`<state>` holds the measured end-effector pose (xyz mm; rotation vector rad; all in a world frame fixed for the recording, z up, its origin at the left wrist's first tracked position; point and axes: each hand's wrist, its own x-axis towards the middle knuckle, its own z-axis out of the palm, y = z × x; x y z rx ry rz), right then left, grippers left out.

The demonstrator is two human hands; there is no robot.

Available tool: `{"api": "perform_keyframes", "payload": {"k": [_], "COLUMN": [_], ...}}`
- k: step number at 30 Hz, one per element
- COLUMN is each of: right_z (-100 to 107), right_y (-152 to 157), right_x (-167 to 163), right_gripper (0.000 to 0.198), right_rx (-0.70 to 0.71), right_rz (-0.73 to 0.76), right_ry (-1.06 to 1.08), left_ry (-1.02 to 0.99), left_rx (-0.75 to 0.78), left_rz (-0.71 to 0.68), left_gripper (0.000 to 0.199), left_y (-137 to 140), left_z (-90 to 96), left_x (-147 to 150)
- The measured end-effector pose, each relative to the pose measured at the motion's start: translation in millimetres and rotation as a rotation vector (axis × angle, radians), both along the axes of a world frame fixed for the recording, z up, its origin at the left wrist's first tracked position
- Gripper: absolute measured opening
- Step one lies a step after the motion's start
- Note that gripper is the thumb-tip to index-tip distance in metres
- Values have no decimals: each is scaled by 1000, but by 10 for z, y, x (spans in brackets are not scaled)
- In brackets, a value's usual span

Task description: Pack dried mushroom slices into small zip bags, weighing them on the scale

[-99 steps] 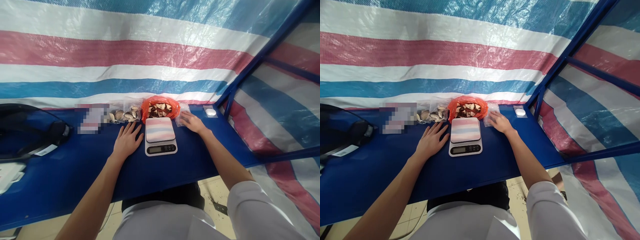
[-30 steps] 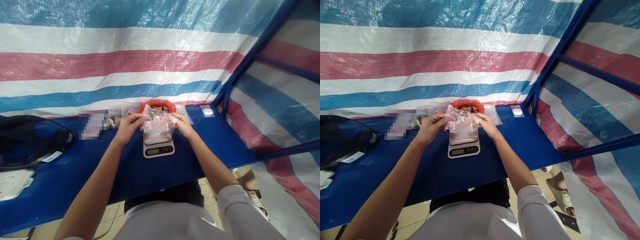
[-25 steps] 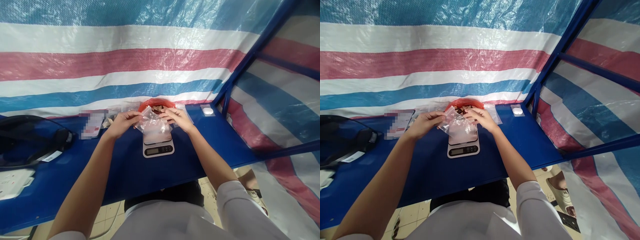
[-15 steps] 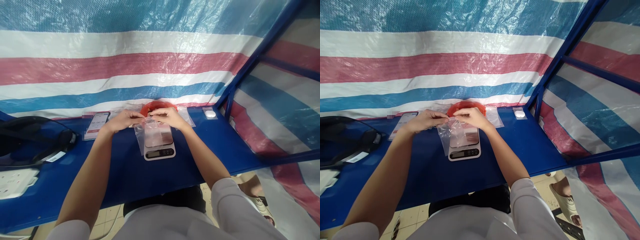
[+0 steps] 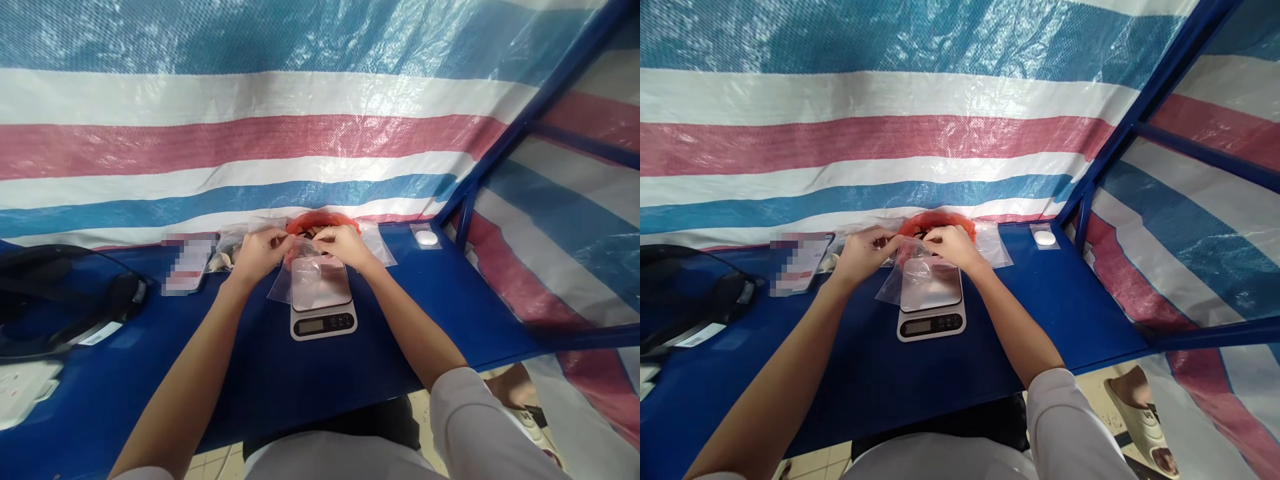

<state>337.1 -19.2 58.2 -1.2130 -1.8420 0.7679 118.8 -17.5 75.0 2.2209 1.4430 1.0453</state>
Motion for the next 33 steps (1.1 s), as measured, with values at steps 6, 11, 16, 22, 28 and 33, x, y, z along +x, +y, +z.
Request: {"api": "perform_keyframes", "payload": {"k": [6,11,16,22,28,33], "right_z": [51,127,120,184,254,209], "right_y": [-64,-145,-105,-28,-58,-29], "right_x": [-30,-42,-37,-50,-47,-27], "right_gripper": [10,8,10,25,21,17], "right_rx": [21,12,-45,-187,-294,-248], "right_rz": [45,135,154,197,196,178], "right_ry": [26,-51,3,-11,-78,-90], "left_ry": [-191,-486,-599,-703,-665,-610], "left_rx": [-340,-645,-760,-773,-742,-704], "left_rz": [-72,-103,-108,-118,-143,-173], "left_gripper": [50,38,31,37,42,41], "left_y": [-9,51,68,44,23,28], "left_z": [-78,-150,-154,-154,-177,-190], "left_x": [102,109,119,161,171,172]}}
